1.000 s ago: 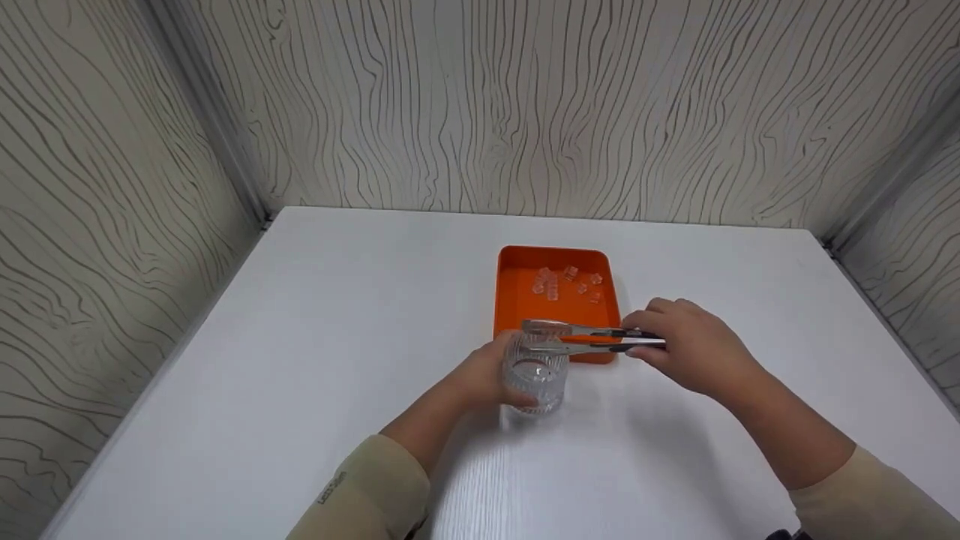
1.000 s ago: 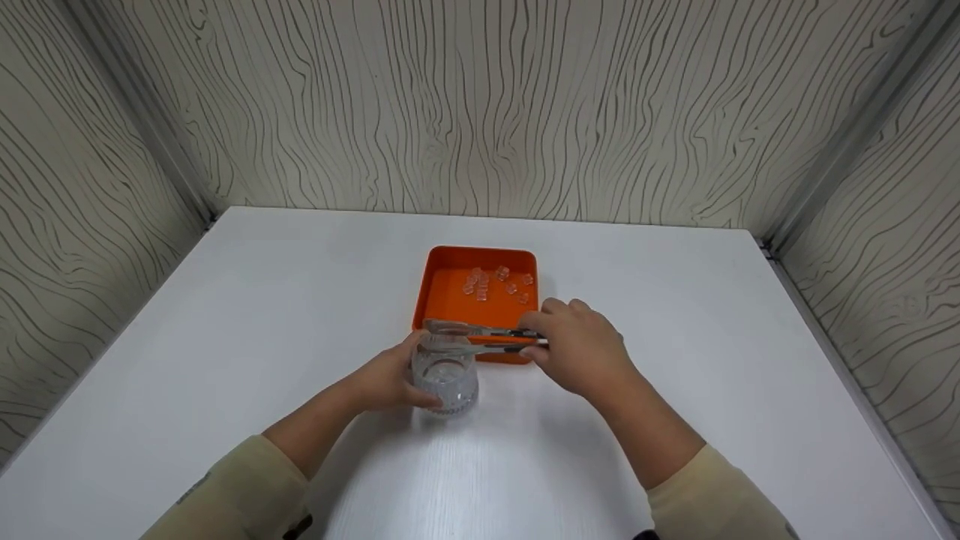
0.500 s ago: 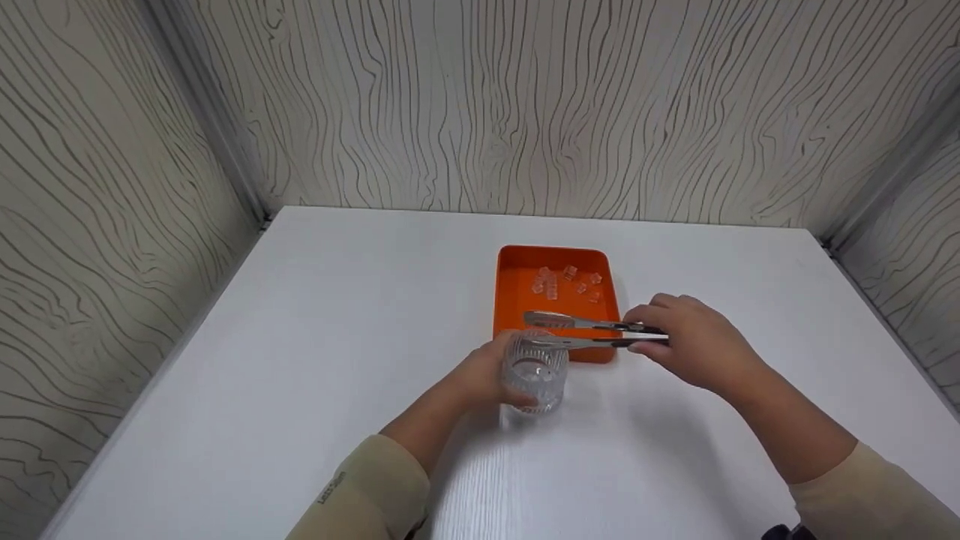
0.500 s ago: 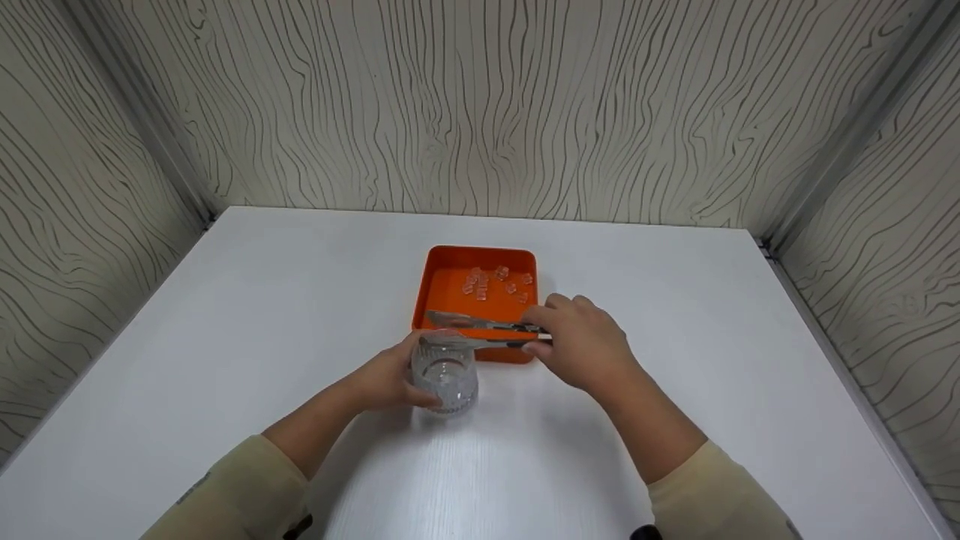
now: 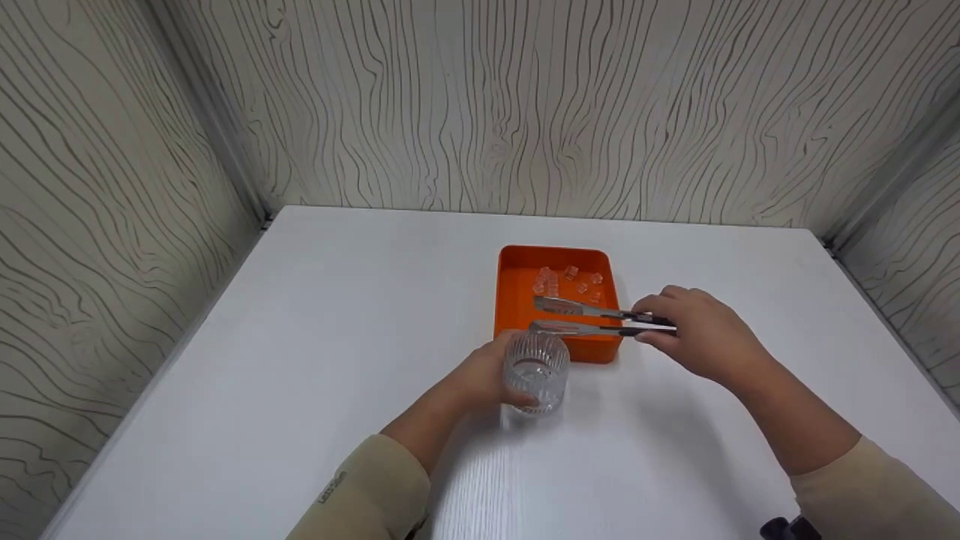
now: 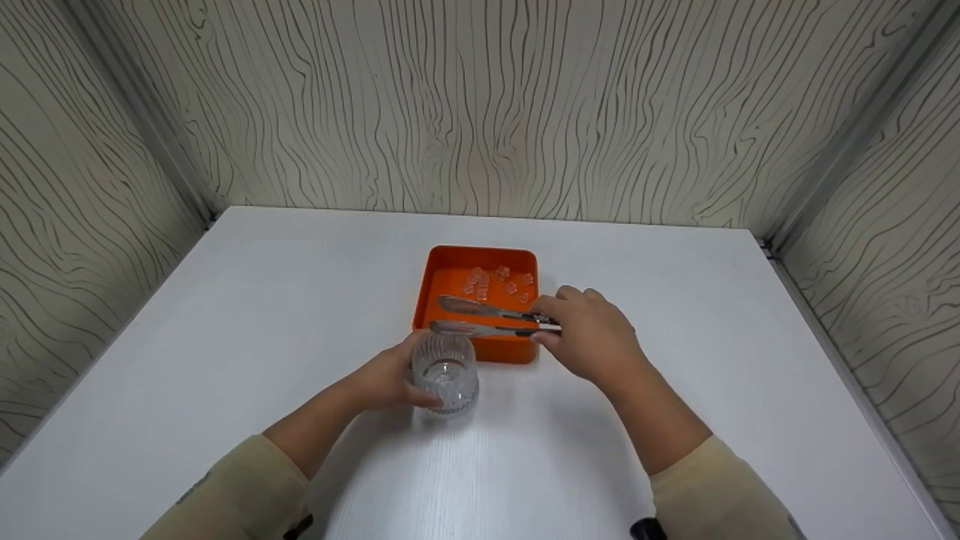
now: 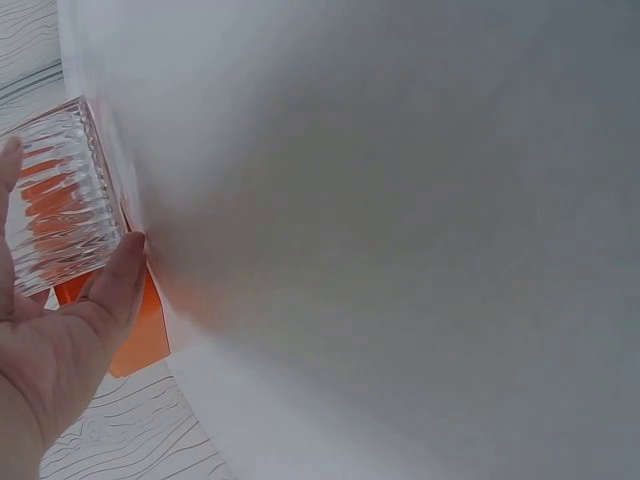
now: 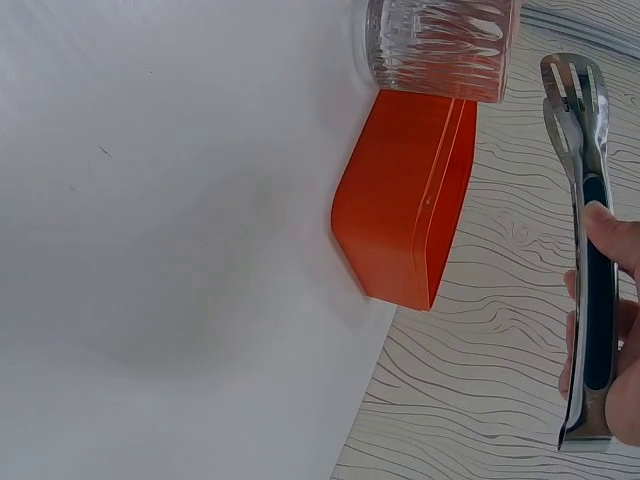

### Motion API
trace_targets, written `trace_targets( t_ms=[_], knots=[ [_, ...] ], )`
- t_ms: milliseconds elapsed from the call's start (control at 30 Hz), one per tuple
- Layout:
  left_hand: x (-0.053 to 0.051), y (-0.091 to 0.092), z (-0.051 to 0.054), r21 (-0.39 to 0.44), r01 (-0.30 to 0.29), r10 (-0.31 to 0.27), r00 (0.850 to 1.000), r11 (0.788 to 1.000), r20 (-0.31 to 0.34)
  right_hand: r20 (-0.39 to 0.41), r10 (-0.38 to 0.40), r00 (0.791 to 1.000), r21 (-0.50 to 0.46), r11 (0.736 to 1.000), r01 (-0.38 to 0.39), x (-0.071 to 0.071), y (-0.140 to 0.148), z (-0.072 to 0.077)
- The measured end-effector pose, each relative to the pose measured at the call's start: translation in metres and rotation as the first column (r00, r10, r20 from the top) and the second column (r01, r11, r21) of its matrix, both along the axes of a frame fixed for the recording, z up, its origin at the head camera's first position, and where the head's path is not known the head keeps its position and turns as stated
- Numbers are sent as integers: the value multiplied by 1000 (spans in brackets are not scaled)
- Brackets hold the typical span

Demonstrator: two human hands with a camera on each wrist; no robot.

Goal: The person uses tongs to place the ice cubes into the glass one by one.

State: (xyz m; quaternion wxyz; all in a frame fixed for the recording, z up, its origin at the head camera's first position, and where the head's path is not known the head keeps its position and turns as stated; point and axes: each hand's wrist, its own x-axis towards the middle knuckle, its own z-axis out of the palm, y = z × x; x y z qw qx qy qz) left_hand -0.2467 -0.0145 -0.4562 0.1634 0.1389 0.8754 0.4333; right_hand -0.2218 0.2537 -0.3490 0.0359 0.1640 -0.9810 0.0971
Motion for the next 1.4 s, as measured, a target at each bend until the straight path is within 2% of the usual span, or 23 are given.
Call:
trace_targets(
  t_ms=[167,533,1000,1200,1400],
  knots=[
    [0,-1,1,8,9,-9,1000,1000,-2,15,-53,998,-24,998,54,-6,4,0],
    [0,-1,1,-30,15,-15,1000,999,-17,35,-145,989,-39,988,147,-27,7,-6],
    [-1,-4,1,-30,18,-18,1000,999,-11,68,-237,969,50,971,234,-49,-10,-28],
    [0,-3,1,-26,2,-2,1000,1000,5,49,-260,964,85,963,255,-54,-15,-37],
    [0,-2,2,-25,-1,2,1000,1000,18,81,-296,952,89,953,289,-59,-17,-43]
  ],
)
